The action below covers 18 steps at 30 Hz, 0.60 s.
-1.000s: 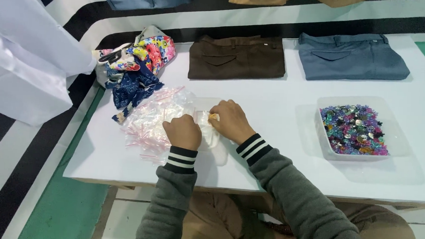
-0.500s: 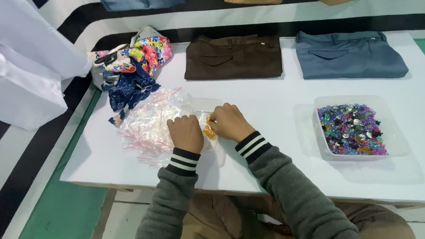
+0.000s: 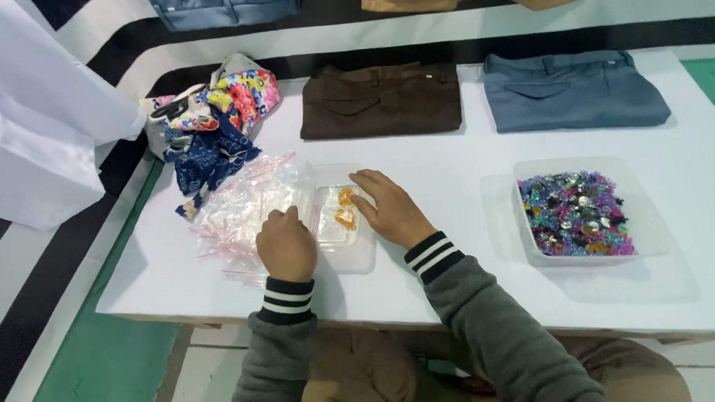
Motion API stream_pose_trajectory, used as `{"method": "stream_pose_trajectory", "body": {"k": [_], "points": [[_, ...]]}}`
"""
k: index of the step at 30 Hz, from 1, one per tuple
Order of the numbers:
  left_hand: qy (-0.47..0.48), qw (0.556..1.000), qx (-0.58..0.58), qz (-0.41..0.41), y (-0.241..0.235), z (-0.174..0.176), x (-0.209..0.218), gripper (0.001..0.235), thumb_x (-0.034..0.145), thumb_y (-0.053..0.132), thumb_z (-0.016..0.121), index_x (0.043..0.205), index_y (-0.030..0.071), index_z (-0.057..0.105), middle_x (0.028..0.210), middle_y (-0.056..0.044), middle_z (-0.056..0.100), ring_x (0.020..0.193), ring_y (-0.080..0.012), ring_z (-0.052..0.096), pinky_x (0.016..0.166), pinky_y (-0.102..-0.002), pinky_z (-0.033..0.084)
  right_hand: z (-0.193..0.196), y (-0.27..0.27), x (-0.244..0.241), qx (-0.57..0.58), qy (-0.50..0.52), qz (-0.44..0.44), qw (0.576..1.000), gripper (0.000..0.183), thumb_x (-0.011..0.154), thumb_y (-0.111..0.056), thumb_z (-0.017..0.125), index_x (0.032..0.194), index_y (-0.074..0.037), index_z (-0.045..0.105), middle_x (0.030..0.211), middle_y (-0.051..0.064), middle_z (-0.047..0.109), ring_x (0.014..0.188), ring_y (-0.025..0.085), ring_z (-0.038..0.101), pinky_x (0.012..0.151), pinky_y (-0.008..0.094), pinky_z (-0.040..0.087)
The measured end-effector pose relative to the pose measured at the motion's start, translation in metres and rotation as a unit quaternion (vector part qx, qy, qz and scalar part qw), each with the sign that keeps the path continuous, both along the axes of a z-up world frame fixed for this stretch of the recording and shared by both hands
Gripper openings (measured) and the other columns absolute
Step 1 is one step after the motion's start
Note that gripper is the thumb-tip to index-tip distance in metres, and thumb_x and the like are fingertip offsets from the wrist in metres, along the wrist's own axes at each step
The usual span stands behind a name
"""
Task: The person sorts colorful buttons from a large container into small piles on a white table. They then pick up small plastic bags and place the sorted buttons into them, sealing the bags before placing them into a clear plastic container.
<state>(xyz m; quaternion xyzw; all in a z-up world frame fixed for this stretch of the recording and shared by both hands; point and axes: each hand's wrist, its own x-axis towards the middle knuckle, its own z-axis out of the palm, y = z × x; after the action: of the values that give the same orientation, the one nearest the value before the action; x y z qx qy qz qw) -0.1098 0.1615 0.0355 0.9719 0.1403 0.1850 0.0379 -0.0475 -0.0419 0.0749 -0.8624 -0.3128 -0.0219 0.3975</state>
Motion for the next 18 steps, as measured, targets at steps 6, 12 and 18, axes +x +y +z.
{"method": "stream_pose_trajectory", "body": {"k": [6, 12, 18], "points": [[0.011, 1.000, -0.007, -0.004, 0.007, -0.002, 0.005, 0.027, 0.085, -0.001, 0.070, 0.111, 0.005, 0.076, 0.093, -0.014, 0.072, 0.085, -0.0289, 0.071, 0.073, -0.037, 0.051, 0.007, -0.023, -0.023, -0.006, 0.055, 0.040, 0.998, 0.047, 0.109, -0.033, 0.044, 0.147, -0.006, 0.051, 0.138, 0.024, 0.059, 0.129, 0.039, 0.058, 0.111, 0.050, 0.046], [-0.087, 0.995, 0.039, 0.009, -0.016, 0.029, -0.018, 0.047, 0.083, 0.020, 0.079, 0.126, 0.005, 0.069, 0.117, -0.017, 0.067, 0.109, -0.0334, 0.062, 0.086, -0.043, 0.046, 0.011, -0.047, -0.053, -0.034, 0.051, 0.014, 0.998, 0.053, 0.106, -0.035, 0.049, 0.151, -0.009, 0.046, 0.128, 0.022, 0.064, 0.115, 0.035, 0.067, 0.096, 0.049, 0.056], [-0.185, 0.960, -0.053, -0.205, -0.083, 0.051, -0.020, 0.037, 0.081, 0.017, 0.079, 0.115, 0.004, 0.070, 0.110, -0.018, 0.068, 0.101, -0.0394, 0.064, 0.079, -0.046, 0.048, 0.029, -0.110, -0.079, -0.001, 0.040, -0.049, 0.998, 0.036, 0.096, -0.025, 0.065, 0.130, -0.013, 0.069, 0.104, 0.014, 0.073, 0.086, 0.030, 0.073, 0.073, 0.042, 0.060]]}}
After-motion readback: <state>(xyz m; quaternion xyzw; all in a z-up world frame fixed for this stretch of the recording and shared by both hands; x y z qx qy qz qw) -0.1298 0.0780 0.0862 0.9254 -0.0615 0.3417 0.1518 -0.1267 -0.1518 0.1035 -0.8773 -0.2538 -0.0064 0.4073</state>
